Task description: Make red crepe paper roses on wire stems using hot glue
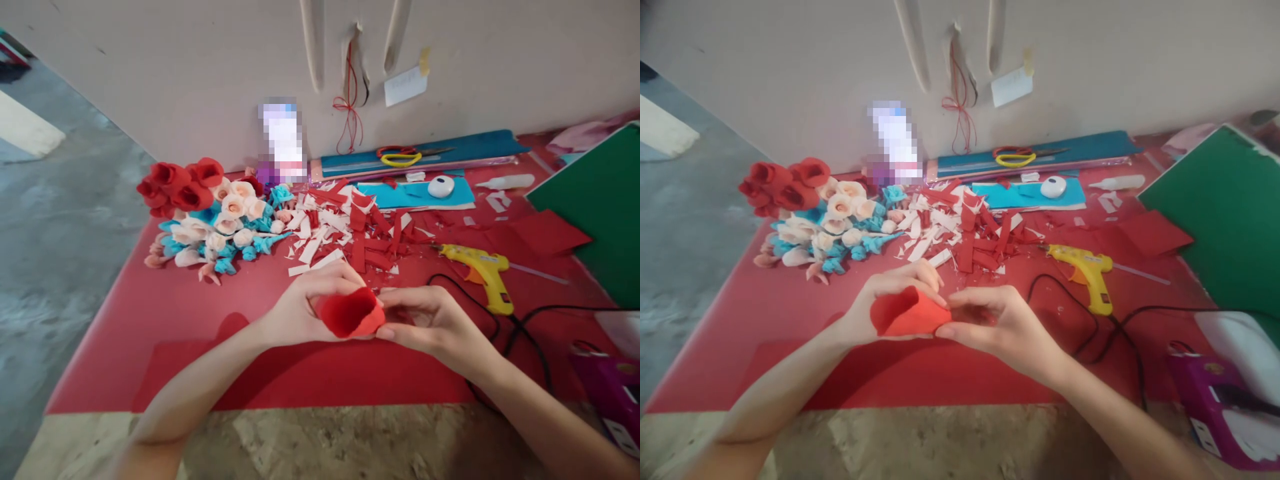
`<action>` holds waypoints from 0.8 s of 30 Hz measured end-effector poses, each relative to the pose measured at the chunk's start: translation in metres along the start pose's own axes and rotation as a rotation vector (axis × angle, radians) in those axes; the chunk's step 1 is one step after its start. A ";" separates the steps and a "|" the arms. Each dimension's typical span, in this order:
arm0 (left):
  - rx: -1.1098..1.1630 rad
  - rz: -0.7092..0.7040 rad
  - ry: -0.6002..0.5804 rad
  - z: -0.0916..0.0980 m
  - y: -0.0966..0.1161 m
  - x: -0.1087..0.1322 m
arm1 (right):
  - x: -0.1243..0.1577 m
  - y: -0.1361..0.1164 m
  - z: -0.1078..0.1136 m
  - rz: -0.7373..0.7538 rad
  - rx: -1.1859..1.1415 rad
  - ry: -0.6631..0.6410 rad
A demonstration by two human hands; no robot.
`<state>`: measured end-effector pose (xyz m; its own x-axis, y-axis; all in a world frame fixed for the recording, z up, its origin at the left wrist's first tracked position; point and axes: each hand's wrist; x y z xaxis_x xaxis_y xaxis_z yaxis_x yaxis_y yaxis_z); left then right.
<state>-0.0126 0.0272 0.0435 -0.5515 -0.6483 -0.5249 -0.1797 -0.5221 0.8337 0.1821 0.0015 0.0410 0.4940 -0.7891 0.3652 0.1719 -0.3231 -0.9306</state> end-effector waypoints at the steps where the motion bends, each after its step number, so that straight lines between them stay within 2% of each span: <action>1: -0.003 -0.016 -0.016 0.001 0.001 0.000 | 0.000 -0.001 0.001 0.006 0.023 -0.003; 4: -0.018 -0.042 -0.075 0.004 0.003 -0.002 | -0.002 -0.001 0.003 0.041 0.076 -0.025; 9: -0.068 -0.071 -0.104 0.006 0.005 -0.002 | -0.003 -0.002 0.004 0.121 0.125 -0.035; 14: -0.097 -0.040 -0.127 0.007 0.008 -0.002 | 0.002 -0.010 0.003 0.217 0.281 0.091; 16: -0.088 0.042 -0.157 0.011 0.011 -0.002 | 0.005 -0.013 0.004 0.255 0.360 0.180; 19: -0.013 0.241 -0.194 0.020 0.013 -0.002 | 0.007 -0.016 0.005 0.280 0.505 0.300; 24: 0.189 0.432 -0.035 0.024 0.006 -0.003 | 0.005 -0.008 0.006 0.280 0.666 0.360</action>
<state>-0.0317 0.0392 0.0542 -0.6347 -0.7634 -0.1200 -0.0712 -0.0969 0.9928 0.1885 0.0036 0.0503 0.3082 -0.9513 -0.0041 0.6105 0.2011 -0.7661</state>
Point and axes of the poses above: each hand's wrist, its own x-axis away from the middle knuckle, its own z-axis out of the back of the hand, y = z × x, and after that the axes turned 13 degrees about -z, right-handed
